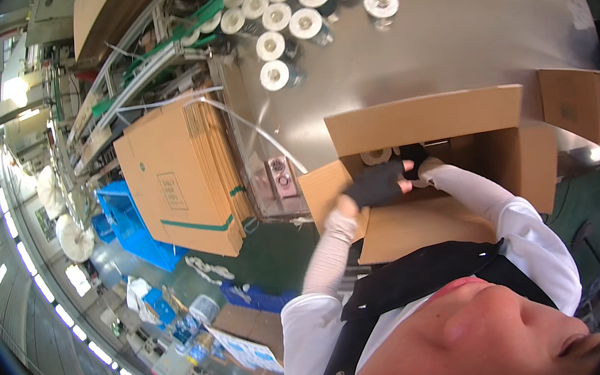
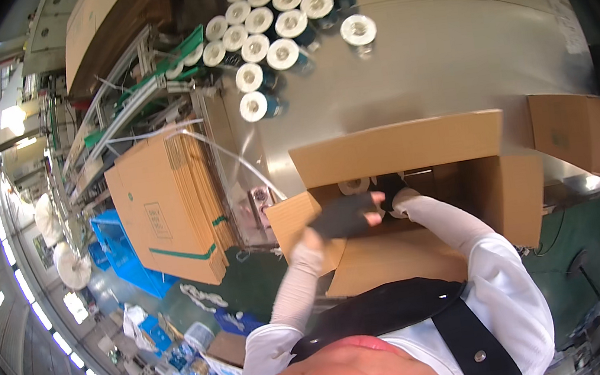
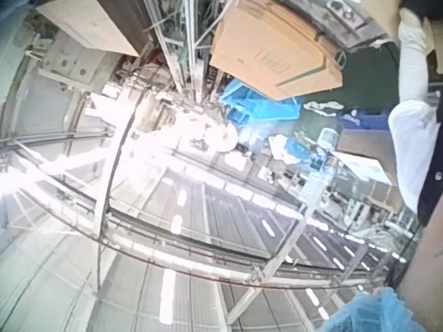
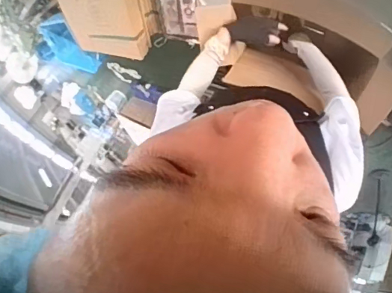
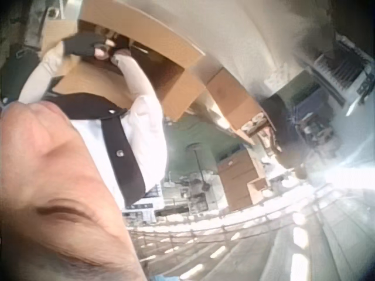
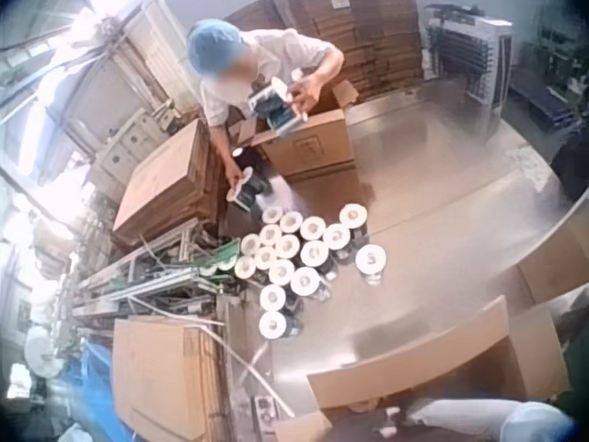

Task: The person assembles a cardboard box and packs multiple cylindrical cans into it from a nearby table. The person then closes the box flaps and places the filled box onto a stack of other boxes.

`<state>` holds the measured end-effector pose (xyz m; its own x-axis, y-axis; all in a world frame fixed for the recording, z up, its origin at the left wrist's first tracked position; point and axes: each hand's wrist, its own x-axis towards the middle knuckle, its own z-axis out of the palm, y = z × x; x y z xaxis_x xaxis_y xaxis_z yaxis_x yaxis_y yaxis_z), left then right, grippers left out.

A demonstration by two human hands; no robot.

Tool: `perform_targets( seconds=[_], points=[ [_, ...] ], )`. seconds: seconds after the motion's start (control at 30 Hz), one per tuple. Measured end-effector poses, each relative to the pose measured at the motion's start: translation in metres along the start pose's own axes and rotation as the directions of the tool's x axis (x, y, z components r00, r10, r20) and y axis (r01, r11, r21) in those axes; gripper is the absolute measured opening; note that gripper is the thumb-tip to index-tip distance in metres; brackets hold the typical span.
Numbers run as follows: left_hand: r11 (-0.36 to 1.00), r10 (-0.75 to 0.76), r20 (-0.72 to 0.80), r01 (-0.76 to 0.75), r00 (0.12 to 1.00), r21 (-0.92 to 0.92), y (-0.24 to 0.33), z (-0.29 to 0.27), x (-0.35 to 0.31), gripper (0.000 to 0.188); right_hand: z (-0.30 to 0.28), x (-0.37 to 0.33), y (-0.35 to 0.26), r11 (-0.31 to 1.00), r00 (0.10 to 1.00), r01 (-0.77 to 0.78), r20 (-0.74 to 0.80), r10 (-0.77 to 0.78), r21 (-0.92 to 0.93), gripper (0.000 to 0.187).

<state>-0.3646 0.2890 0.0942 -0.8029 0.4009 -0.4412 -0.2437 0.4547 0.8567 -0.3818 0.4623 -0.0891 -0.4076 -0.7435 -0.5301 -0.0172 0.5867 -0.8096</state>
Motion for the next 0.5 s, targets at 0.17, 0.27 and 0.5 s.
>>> perform_targets(
  seconds=[0.17,0.27,0.5],
  points=[
    [0.924,-0.011,-0.739,-0.275,0.674,-0.265,-0.073,-0.141,0.012,0.021,-0.113,0.000,-0.175,0.878,0.783,0.424,0.397,-0.479,0.223,0.038],
    [0.996,0.025,-0.871,0.065,0.490,0.065,-0.177,-0.189,0.039,0.016,-0.186,0.044,-0.209,0.815,0.843,0.510,0.026,-0.537,0.276,0.027],
    [0.418,0.273,-0.524,0.391,0.807,0.820,-0.254,-0.261,0.105,0.030,-0.314,0.246,-0.028,0.651,0.686,-0.466,-0.709,-0.162,-0.600,0.059]
  ],
)
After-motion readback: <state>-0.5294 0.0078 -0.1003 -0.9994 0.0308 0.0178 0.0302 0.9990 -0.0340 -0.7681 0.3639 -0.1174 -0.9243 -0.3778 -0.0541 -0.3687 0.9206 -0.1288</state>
